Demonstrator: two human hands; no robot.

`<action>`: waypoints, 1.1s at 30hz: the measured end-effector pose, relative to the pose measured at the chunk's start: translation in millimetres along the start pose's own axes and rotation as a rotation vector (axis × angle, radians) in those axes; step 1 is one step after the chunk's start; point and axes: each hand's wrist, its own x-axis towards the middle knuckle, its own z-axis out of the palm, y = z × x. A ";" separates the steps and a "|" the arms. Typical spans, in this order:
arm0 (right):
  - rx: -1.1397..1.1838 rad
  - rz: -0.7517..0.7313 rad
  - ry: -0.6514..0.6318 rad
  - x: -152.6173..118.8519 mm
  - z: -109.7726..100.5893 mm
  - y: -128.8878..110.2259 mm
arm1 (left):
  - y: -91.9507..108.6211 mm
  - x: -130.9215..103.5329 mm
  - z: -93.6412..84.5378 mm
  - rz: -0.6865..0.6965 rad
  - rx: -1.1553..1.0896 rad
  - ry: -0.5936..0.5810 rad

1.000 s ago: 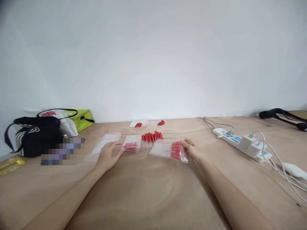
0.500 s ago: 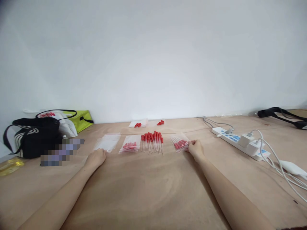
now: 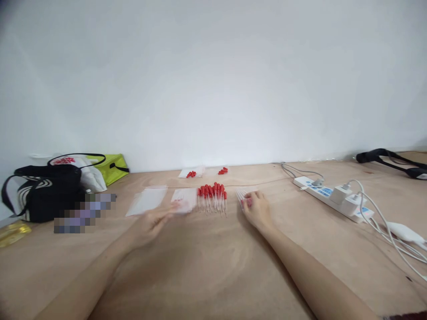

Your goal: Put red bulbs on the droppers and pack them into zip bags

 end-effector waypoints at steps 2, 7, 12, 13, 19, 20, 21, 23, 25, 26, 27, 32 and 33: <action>0.065 -0.092 -0.118 -0.2 7.5 -13.0 | 16.6 -1.5 14.9 0.114 -0.042 -0.171; 0.191 0.055 -0.240 15.5 35.1 -41.4 | 33.3 -5.7 44.3 0.171 -0.072 -0.394; 0.194 0.214 -0.216 39.1 62.6 -52.0 | 34.1 -6.3 46.2 0.166 -0.095 -0.411; 0.195 0.234 -0.212 42.2 66.3 -52.5 | 34.3 -6.3 45.5 0.165 -0.098 -0.412; 0.219 0.307 -0.197 48.6 75.5 -55.8 | 35.1 -6.6 45.2 0.152 -0.083 -0.430; 0.229 0.316 -0.192 48.9 75.8 -56.6 | 35.0 -6.4 45.3 0.151 -0.077 -0.433; 0.240 0.326 -0.184 49.2 76.0 -57.4 | 35.0 -6.1 45.3 0.153 -0.072 -0.435; 0.270 0.354 -0.162 50.2 75.7 -58.0 | 35.1 -5.2 45.1 0.159 -0.066 -0.438; 0.308 0.387 -0.137 51.0 73.6 -56.8 | 35.5 -4.7 45.0 0.161 -0.059 -0.445; 0.329 0.403 -0.125 50.8 71.5 -55.6 | 35.7 -4.7 45.0 0.160 -0.055 -0.449; 0.345 0.415 -0.116 49.8 68.5 -54.0 | 35.9 -4.9 45.2 0.158 -0.053 -0.453; 0.614 0.467 -0.054 27.4 39.4 -43.6 | 33.6 -6.6 46.8 0.145 -0.065 -0.364; 0.695 0.468 -0.060 20.1 32.3 -41.6 | 32.0 -6.4 46.9 0.145 -0.068 -0.329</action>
